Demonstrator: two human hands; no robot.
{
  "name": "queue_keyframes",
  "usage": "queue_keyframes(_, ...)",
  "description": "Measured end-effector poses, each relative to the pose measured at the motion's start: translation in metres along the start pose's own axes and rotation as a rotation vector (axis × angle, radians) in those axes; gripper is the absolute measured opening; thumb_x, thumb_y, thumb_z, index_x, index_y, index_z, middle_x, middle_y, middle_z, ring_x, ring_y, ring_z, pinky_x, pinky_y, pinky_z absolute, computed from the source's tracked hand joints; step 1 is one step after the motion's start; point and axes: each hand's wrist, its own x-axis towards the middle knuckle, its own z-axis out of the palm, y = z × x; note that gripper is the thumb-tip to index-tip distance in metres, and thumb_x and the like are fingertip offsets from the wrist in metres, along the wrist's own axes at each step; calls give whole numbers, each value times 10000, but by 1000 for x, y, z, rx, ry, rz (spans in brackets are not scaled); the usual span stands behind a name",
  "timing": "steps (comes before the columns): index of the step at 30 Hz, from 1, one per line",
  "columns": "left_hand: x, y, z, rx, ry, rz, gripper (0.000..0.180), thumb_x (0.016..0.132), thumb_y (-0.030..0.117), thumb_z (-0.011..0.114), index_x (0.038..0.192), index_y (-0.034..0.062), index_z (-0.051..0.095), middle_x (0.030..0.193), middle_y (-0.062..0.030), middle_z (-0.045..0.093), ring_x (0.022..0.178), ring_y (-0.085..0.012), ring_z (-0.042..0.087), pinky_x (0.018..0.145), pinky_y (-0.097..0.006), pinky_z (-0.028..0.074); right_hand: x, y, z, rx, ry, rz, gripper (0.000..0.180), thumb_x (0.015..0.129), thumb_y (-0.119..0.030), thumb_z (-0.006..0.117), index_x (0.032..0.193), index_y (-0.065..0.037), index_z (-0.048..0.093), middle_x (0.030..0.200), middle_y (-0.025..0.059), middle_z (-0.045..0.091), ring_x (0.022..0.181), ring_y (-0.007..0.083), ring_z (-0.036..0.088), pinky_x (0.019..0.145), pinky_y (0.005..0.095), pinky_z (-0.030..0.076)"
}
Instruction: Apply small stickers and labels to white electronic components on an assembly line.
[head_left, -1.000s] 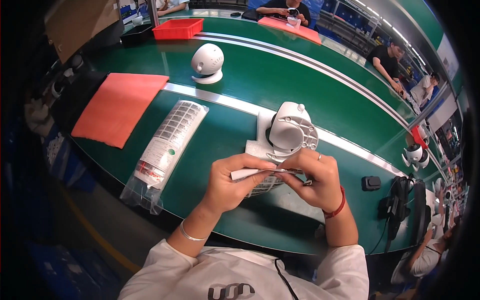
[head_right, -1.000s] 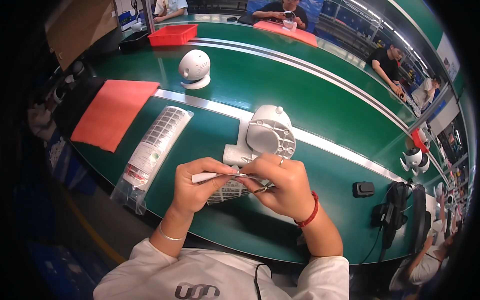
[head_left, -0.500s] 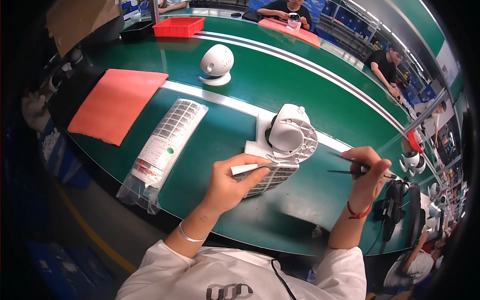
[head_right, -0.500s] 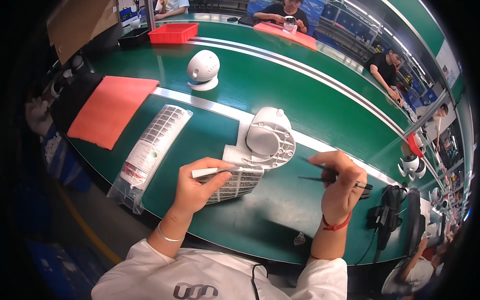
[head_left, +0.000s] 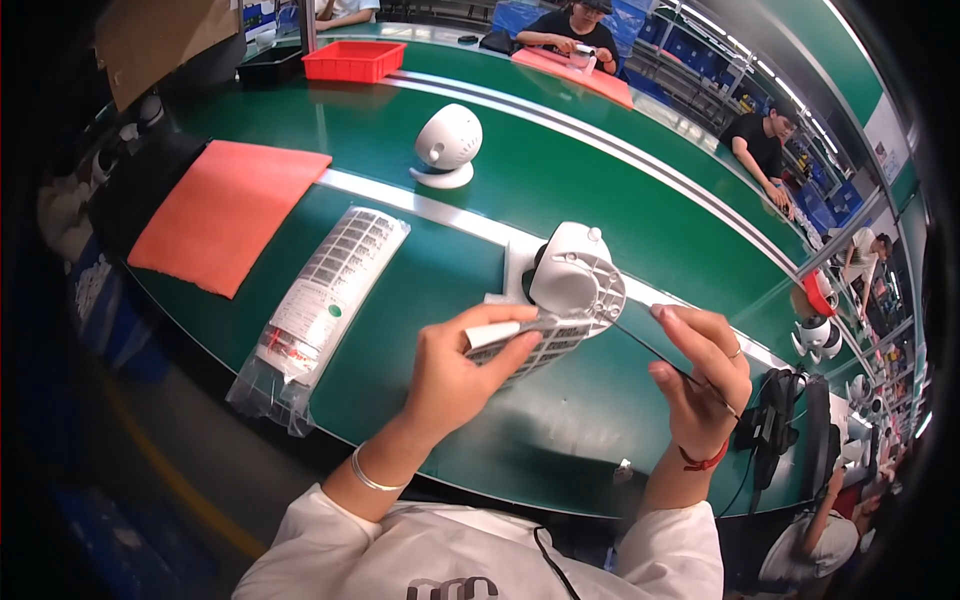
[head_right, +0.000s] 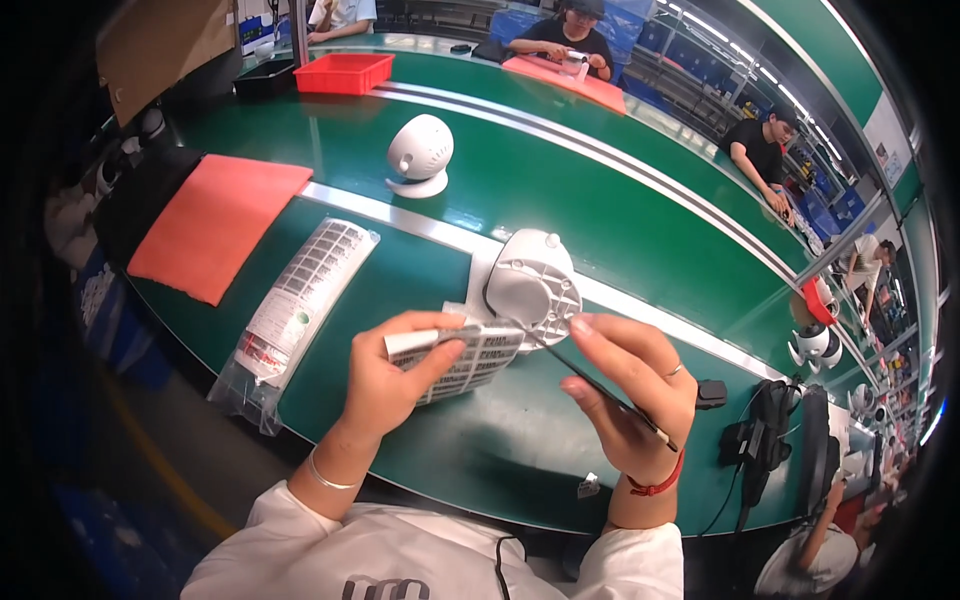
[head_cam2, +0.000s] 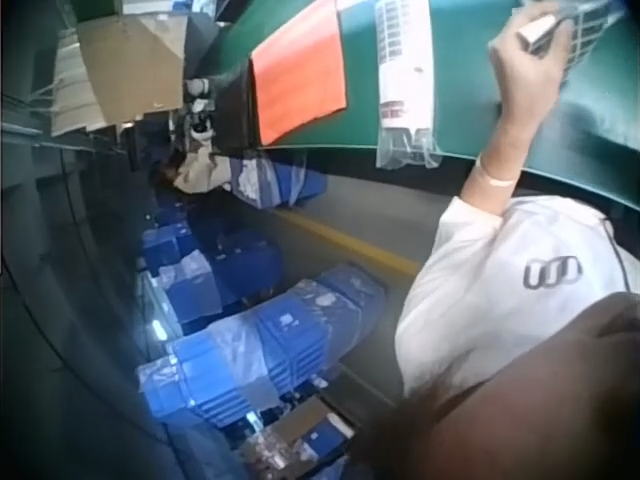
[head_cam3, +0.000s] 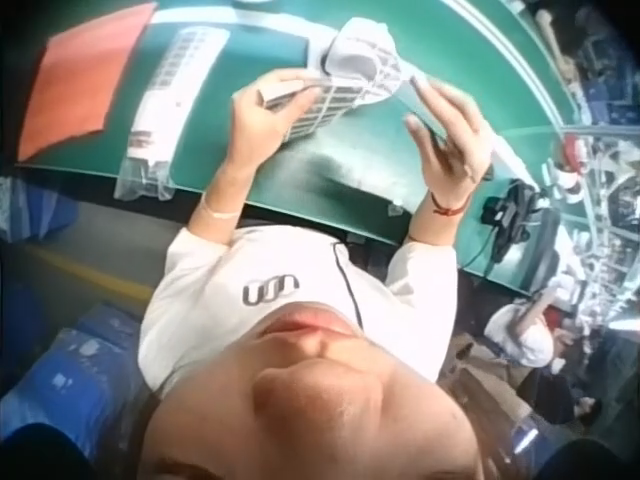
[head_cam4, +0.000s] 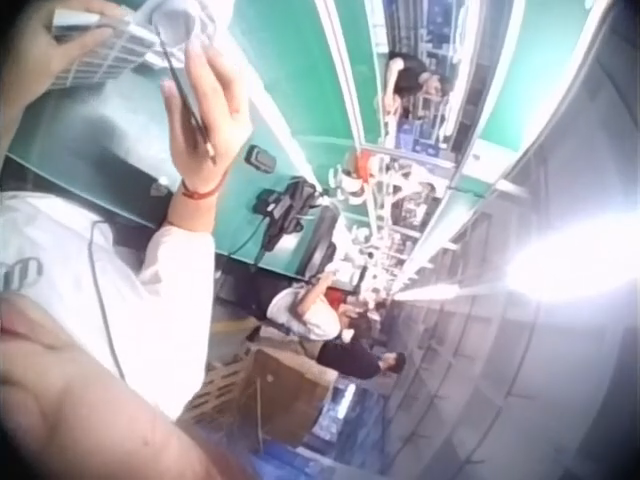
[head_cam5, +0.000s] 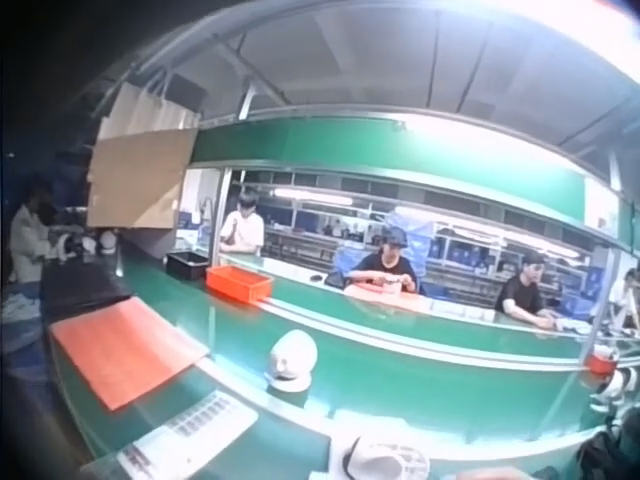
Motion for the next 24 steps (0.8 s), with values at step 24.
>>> queue_keyframes(24, -37, -19, -21, 137, -192, -157, 344, 801, 27, 725, 1136, 5, 654, 997, -111, 706, 896, -110, 650, 766, -245, 510, -13, 5, 6, -36, 26, -141, 302, 592, 168, 677, 855, 22, 691, 808, 118, 674, 773, 254, 690, 703, 325, 557)
